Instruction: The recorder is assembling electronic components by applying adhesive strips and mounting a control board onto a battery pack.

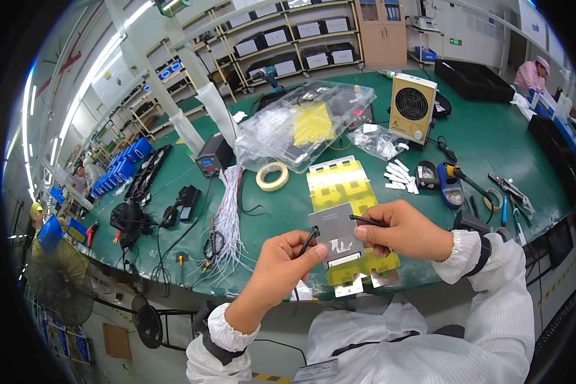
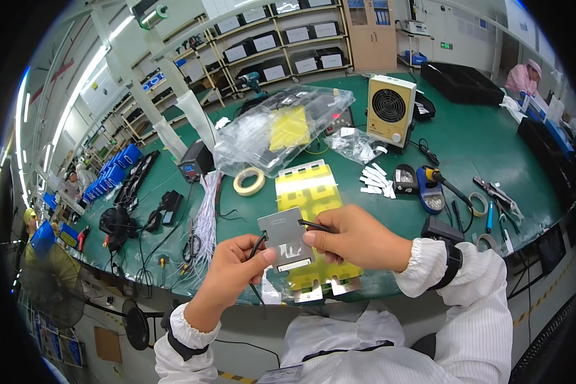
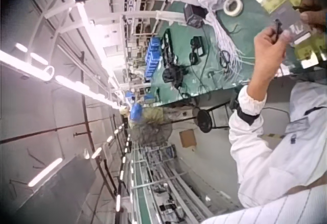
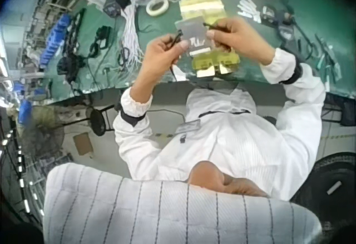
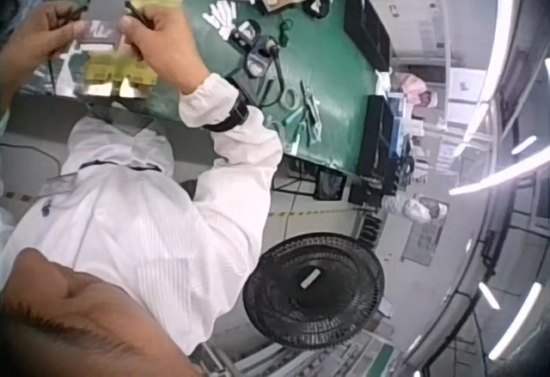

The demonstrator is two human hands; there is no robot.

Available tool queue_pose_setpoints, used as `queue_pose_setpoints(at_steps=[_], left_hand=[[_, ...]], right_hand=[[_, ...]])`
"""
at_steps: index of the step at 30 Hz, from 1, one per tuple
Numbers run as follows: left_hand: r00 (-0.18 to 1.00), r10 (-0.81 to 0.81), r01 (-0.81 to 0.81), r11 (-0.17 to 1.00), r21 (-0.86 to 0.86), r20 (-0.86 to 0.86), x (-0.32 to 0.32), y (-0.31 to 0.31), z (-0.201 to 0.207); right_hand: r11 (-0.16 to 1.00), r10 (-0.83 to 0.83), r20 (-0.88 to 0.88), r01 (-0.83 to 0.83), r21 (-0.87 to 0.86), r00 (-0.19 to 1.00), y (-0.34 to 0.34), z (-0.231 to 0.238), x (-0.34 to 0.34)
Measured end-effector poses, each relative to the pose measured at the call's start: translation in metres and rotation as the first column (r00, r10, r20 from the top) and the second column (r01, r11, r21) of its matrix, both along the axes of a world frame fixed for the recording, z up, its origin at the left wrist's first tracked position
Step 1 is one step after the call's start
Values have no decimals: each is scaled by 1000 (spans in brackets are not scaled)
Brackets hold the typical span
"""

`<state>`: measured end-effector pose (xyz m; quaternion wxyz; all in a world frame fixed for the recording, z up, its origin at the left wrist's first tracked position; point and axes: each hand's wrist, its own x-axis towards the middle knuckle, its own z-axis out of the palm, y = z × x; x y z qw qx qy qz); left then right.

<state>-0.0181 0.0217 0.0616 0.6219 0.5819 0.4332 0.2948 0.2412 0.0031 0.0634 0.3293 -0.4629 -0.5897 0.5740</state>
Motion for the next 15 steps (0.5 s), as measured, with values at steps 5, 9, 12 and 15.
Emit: queue_pose_setpoints(at_steps=[5, 9, 12, 15], left_hand=[[998, 23, -24, 1000, -14, -54, 14, 2, -1], [994, -12, 8, 999, -38, -105, 20, 10, -8], [997, 48, -52, 997, -58, -60, 27, 11, -13], [990, 57, -62, 997, -37, -129, 35, 16, -17]], right_hand=[[997, -71, 64, 72, -15, 995, 1, -11, 16], [991, -92, 56, 97, -93, 994, 8, -22, 19], [984, -126, -12, 124, -131, 992, 5, -34, 14], [972, -155, 22, 157, -173, 988, 10, -39, 17]])
